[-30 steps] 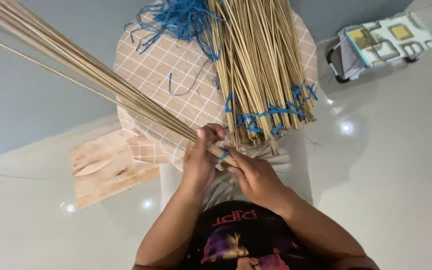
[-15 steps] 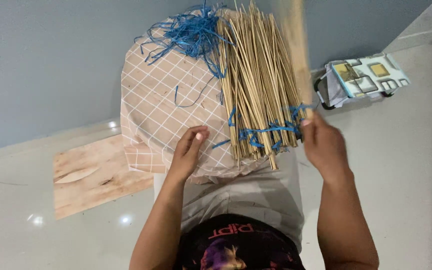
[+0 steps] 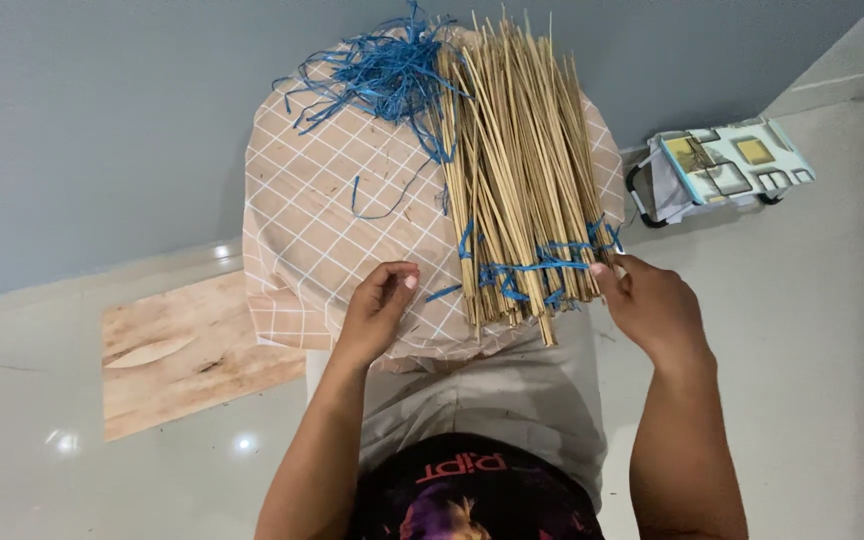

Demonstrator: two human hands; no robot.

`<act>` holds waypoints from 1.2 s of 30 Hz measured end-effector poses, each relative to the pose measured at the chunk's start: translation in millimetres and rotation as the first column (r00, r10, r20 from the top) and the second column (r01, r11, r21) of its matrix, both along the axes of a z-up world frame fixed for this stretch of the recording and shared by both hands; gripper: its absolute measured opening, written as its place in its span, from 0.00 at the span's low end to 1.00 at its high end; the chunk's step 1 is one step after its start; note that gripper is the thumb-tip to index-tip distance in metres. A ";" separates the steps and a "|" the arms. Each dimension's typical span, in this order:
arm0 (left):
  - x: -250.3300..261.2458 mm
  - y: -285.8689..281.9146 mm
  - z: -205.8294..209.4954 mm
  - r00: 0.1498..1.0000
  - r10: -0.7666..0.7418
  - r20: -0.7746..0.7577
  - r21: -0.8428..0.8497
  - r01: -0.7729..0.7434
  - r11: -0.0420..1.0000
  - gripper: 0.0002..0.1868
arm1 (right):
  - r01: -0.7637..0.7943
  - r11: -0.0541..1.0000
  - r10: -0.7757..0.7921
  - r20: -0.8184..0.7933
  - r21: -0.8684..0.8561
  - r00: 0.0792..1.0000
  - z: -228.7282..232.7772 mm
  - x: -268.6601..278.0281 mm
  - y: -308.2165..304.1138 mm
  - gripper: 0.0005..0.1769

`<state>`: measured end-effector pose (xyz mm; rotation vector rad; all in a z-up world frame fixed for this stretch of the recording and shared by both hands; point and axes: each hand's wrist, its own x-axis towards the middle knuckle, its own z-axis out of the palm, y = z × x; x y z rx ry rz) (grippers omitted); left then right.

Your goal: Bundle wooden sticks together and tie them with blue plastic twine.

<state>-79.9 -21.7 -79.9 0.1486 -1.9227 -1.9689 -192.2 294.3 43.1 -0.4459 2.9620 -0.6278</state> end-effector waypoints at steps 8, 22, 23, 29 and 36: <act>0.8 5.8 10.4 0.999 0.046 0.017 -0.027 -0.046 0.999 0.12 | -0.044 0.867 -0.085 -0.234 -0.496 0.969 -68.4 -22.4 36.7 0.13; 1.1 -2.3 24.0 0.992 -0.054 0.118 0.029 0.051 0.998 0.12 | 0.779 -0.272 -0.275 0.822 -0.565 0.499 -270.3 -31.8 20.4 0.28; 1.1 -2.5 27.4 0.993 -0.033 0.117 0.035 0.029 0.999 0.11 | 0.717 -0.037 -0.323 0.687 -0.697 0.651 -281.6 -30.9 22.1 0.29; 0.2 -14.8 13.2 0.989 -0.099 0.110 0.254 0.069 0.965 0.12 | 0.581 0.409 -0.281 0.508 -0.704 0.814 -349.4 -46.8 35.0 0.12; -0.6 -15.3 5.5 0.993 -0.049 0.111 0.345 0.008 0.939 0.10 | 0.453 0.819 -0.343 0.332 -0.352 0.879 -344.9 -44.6 22.4 0.34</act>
